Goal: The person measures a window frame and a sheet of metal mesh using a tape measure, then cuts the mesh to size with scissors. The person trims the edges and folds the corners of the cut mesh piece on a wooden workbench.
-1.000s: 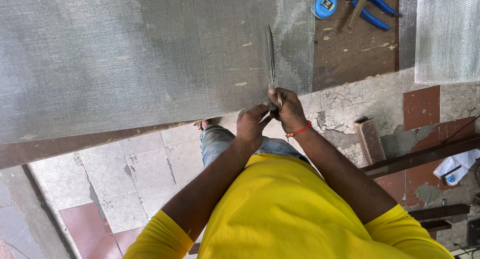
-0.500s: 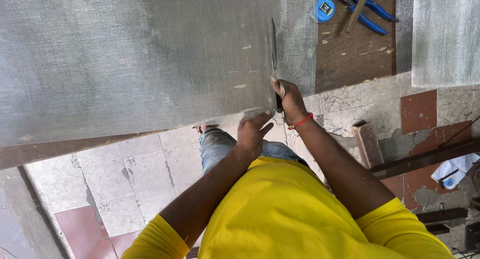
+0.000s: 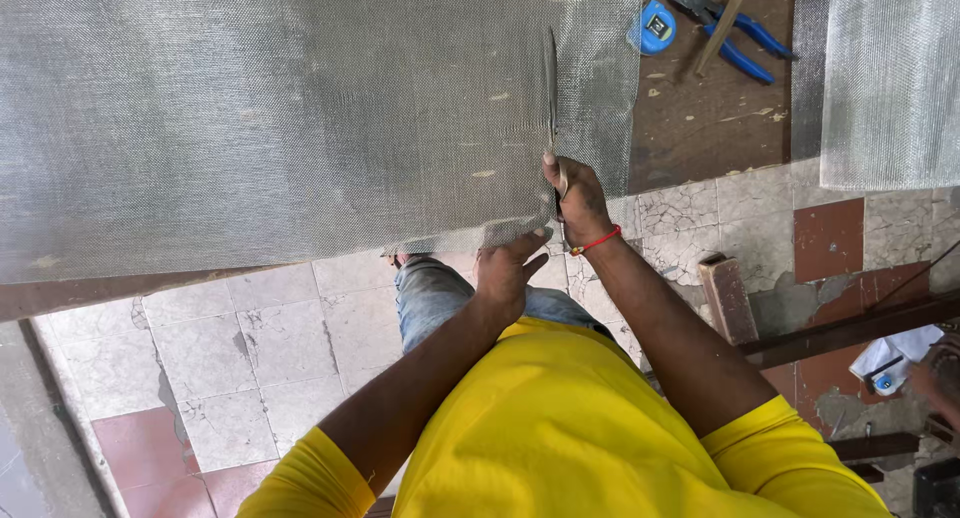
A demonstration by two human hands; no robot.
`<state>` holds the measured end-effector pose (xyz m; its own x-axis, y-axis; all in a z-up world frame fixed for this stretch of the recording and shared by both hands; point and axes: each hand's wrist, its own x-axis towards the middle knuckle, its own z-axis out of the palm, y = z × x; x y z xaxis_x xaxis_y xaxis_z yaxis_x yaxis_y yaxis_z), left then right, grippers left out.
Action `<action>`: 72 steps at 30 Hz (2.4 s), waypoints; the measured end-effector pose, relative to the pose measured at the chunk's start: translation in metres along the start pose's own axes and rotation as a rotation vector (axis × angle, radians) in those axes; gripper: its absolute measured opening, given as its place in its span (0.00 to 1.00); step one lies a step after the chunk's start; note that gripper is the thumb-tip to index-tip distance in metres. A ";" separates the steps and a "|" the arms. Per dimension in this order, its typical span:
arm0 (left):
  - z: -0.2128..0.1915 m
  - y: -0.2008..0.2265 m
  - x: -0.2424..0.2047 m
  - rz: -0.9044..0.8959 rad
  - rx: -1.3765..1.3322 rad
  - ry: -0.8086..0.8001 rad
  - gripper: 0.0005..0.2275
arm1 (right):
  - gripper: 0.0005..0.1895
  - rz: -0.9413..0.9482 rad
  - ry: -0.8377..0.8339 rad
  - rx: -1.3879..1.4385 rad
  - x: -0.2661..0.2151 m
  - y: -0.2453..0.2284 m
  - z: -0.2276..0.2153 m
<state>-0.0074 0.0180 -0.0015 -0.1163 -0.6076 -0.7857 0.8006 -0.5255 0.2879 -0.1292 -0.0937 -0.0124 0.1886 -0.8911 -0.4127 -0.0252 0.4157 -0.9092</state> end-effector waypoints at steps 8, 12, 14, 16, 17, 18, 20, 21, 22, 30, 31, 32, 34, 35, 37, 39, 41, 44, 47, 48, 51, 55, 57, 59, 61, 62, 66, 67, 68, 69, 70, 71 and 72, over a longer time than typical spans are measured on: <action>0.001 0.001 -0.001 0.006 0.012 0.001 0.11 | 0.27 -0.046 0.001 -0.086 0.005 0.006 -0.006; 0.001 0.000 -0.001 0.006 0.011 0.009 0.11 | 0.27 -0.091 -0.010 -0.156 0.004 0.006 -0.006; 0.002 0.001 0.000 0.007 0.009 0.004 0.12 | 0.26 -0.069 -0.014 -0.127 0.003 0.004 -0.006; 0.002 0.000 0.000 0.012 0.005 0.000 0.13 | 0.25 0.013 -0.027 0.005 0.003 0.002 -0.006; 0.002 0.000 -0.001 0.010 0.014 0.016 0.14 | 0.24 0.038 -0.028 0.018 0.003 0.001 -0.005; 0.002 -0.001 -0.003 0.009 0.022 0.032 0.14 | 0.24 0.062 -0.028 0.030 0.004 -0.001 -0.004; 0.003 -0.002 -0.004 0.005 0.035 0.034 0.16 | 0.23 0.098 -0.011 0.025 0.010 -0.007 -0.004; 0.002 -0.002 -0.005 0.003 0.041 0.022 0.16 | 0.23 0.109 0.007 0.010 0.013 -0.010 -0.004; 0.002 -0.002 -0.007 0.001 0.047 0.010 0.17 | 0.23 0.121 0.025 -0.006 0.018 -0.013 -0.003; 0.005 0.001 -0.012 -0.007 0.042 0.037 0.20 | 0.26 0.113 0.026 -0.086 0.041 -0.029 -0.003; 0.005 0.001 -0.011 -0.007 0.041 0.038 0.21 | 0.26 0.093 0.017 -0.100 0.041 -0.028 -0.004; 0.005 0.001 -0.011 -0.008 0.047 0.042 0.21 | 0.27 0.078 0.012 -0.099 0.041 -0.026 -0.004; 0.005 0.000 -0.012 -0.010 0.060 0.050 0.21 | 0.27 0.047 0.002 -0.098 0.039 -0.022 -0.006; 0.005 0.000 -0.012 -0.009 0.068 0.054 0.22 | 0.27 0.036 -0.002 -0.095 0.039 -0.020 -0.007; 0.004 -0.001 -0.012 -0.006 0.084 0.062 0.22 | 0.27 0.014 -0.008 -0.087 0.039 -0.017 -0.008; 0.003 -0.002 -0.012 -0.012 0.076 0.045 0.20 | 0.26 0.001 -0.027 -0.076 0.039 -0.013 -0.008; 0.004 -0.003 -0.011 -0.012 0.059 0.050 0.19 | 0.25 -0.035 -0.042 -0.069 0.040 -0.012 -0.009; 0.003 -0.004 -0.010 -0.003 0.051 0.064 0.17 | 0.25 -0.070 -0.046 -0.052 0.041 -0.011 -0.008; 0.000 -0.007 -0.009 -0.001 0.085 0.028 0.16 | 0.25 -0.018 -0.029 -0.043 0.037 -0.010 -0.008; 0.000 -0.008 -0.008 -0.004 0.087 0.019 0.16 | 0.25 -0.014 -0.024 -0.058 0.038 -0.011 -0.009; -0.003 -0.011 -0.010 0.005 0.102 -0.008 0.17 | 0.23 0.007 -0.013 -0.046 0.039 -0.014 -0.007; -0.003 -0.017 -0.014 -0.069 0.126 0.009 0.17 | 0.24 -0.009 0.033 -0.027 0.051 -0.024 -0.007; -0.002 -0.017 -0.017 -0.044 0.126 0.018 0.18 | 0.26 -0.004 0.038 -0.087 0.059 -0.030 -0.007; 0.000 -0.016 -0.018 -0.035 0.125 0.018 0.19 | 0.27 0.008 0.051 -0.111 0.068 -0.034 -0.008; 0.001 -0.014 -0.019 -0.042 0.124 0.007 0.19 | 0.26 0.027 0.073 -0.098 0.075 -0.035 -0.008; 0.001 -0.013 -0.018 -0.043 0.126 0.010 0.19 | 0.26 0.027 0.075 -0.110 0.077 -0.034 -0.008; 0.001 -0.015 -0.017 -0.046 0.121 0.018 0.20 | 0.29 -0.185 0.034 -0.157 0.083 -0.022 -0.012; 0.000 -0.015 -0.016 -0.045 0.118 0.020 0.20 | 0.30 -0.292 0.009 -0.166 0.085 -0.018 -0.012; -0.001 -0.016 -0.014 -0.041 0.123 0.024 0.20 | 0.29 -0.270 0.032 -0.217 0.087 -0.016 -0.013; -0.001 -0.017 -0.013 -0.038 0.129 0.028 0.20 | 0.28 -0.248 0.056 -0.269 0.088 -0.013 -0.014; -0.001 -0.018 -0.013 -0.034 0.134 0.032 0.20 | 0.28 -0.226 0.080 -0.320 0.088 -0.012 -0.015; -0.002 -0.018 -0.012 -0.036 0.128 0.023 0.21 | 0.28 -0.212 0.065 -0.292 0.088 -0.011 -0.016; -0.002 -0.018 -0.012 -0.038 0.121 0.014 0.21 | 0.28 -0.197 0.050 -0.264 0.087 -0.010 -0.017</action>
<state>-0.0193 0.0364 0.0012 -0.1364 -0.5775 -0.8049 0.7187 -0.6169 0.3209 -0.1288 -0.1784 -0.0402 0.1670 -0.9603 -0.2234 -0.2474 0.1785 -0.9523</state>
